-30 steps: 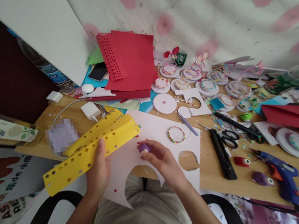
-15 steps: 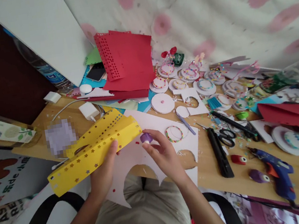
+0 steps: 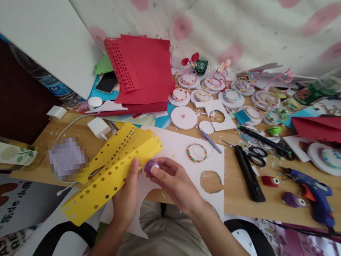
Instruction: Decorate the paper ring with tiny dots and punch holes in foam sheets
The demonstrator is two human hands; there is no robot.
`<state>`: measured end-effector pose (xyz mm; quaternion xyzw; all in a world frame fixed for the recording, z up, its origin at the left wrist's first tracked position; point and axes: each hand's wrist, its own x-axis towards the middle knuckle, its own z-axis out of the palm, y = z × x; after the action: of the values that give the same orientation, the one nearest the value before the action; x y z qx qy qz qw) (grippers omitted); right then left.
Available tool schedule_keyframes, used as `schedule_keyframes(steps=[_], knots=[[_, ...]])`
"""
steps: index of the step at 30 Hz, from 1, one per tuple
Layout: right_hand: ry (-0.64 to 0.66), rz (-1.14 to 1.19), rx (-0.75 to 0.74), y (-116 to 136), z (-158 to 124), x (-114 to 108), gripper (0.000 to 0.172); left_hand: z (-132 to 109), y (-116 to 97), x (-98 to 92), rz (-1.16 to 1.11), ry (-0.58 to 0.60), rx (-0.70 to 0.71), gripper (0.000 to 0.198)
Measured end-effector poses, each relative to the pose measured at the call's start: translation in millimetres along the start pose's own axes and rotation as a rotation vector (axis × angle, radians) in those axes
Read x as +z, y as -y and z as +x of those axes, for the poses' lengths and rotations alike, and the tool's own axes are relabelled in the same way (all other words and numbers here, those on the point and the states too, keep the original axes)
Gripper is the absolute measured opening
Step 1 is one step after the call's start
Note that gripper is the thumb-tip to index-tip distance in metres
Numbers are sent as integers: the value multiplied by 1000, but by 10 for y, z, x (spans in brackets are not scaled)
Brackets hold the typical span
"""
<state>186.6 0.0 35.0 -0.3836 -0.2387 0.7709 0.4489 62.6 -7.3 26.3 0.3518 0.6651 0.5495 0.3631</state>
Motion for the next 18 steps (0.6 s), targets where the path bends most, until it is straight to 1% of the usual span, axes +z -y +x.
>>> schedule_keyframes(steps=[3, 8, 11, 18], knots=[[-12, 1, -7, -9, 6, 25, 26, -22, -30, -8, 12, 15, -23, 34], [-47, -5, 19, -2, -3, 41, 30, -38, -79, -15, 31, 14, 38, 35], [-43, -1, 20, 3, -16, 47, 33, -37, -102, -18, 28, 0, 57, 36], [-22, -11, -18, -32, -27, 57, 29, -41, -114, -40, 78, 5, 99, 38]])
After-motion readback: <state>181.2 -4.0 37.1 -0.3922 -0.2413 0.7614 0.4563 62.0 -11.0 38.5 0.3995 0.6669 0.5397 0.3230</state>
